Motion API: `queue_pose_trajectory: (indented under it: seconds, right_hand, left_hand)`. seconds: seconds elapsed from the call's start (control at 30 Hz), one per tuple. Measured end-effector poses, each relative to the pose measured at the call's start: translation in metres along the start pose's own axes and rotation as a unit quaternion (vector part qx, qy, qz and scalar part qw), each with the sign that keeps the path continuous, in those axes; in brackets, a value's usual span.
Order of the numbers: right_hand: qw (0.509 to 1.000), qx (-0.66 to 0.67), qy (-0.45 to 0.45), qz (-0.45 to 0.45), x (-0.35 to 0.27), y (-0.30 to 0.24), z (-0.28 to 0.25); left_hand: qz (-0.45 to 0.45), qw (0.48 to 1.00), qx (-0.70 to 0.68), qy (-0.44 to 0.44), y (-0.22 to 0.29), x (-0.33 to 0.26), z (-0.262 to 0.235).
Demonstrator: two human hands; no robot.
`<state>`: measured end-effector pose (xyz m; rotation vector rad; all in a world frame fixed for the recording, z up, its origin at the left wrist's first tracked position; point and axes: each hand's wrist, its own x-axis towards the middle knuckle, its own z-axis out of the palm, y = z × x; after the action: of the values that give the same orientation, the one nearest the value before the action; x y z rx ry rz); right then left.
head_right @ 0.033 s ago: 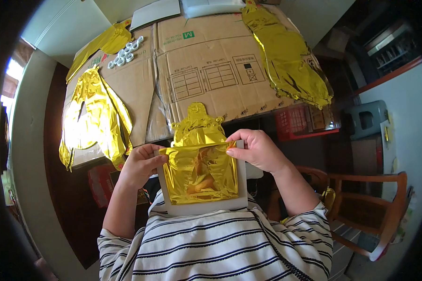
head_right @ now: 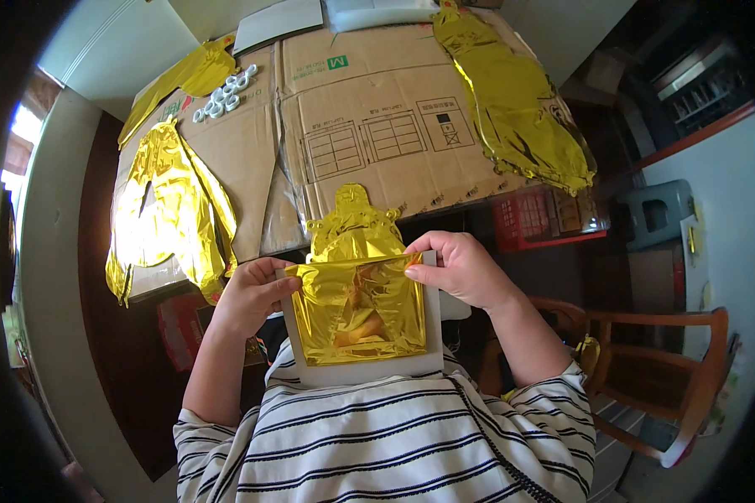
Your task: Folding and flattening gold-colored foil packaging materials on a table.
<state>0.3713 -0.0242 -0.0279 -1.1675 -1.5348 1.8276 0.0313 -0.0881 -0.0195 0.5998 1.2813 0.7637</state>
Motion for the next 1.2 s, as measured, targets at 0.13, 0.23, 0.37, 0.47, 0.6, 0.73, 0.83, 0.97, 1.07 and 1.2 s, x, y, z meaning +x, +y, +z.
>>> queue_pose_trajectory:
  seconds: [0.13,0.23,0.37,0.47,0.6,0.73,0.83,0.97,1.07,1.2]
  right_hand:
    - [1.0,-0.02,0.011,-0.012,-0.001,-0.01,0.004]
    - [0.999,-0.045,0.018,-0.008,-0.003,-0.016,0.005]
    - [0.998,-0.061,0.008,0.024,-0.002,-0.004,-0.001]
    - [0.998,-0.048,0.006,0.048,-0.002,-0.011,0.0]
    - [0.999,-0.036,0.026,-0.003,0.0,-0.003,0.002]
    - [0.998,-0.053,0.039,-0.016,0.0,-0.004,0.003]
    - [0.993,-0.076,0.061,-0.064,-0.001,-0.003,0.005]
    - [0.988,-0.087,0.07,-0.109,-0.002,-0.003,0.006]
    - [0.995,-0.068,0.04,-0.065,-0.005,-0.003,0.002]
    - [0.99,-0.103,0.032,-0.091,-0.012,-0.011,0.001]
  left_hand:
    - [-0.004,1.0,-0.001,-0.004,0.004,-0.001,0.0]
    - [-0.004,1.0,0.014,-0.014,0.009,-0.004,0.002]
    - [-0.002,0.998,0.062,-0.023,0.009,-0.004,-0.001]
    - [0.002,0.996,0.086,-0.029,0.011,-0.004,-0.002]
    - [0.018,0.992,0.113,-0.048,0.018,-0.009,0.001]
    - [0.053,0.99,0.125,-0.044,0.016,-0.012,0.0]
    - [0.077,0.99,0.114,-0.034,0.017,-0.017,0.006]
    - [0.118,0.986,0.117,-0.018,0.011,-0.019,0.008]
    - [0.134,0.983,0.124,-0.02,0.005,-0.018,0.007]
    - [0.143,0.98,0.139,-0.019,0.005,-0.023,0.009]
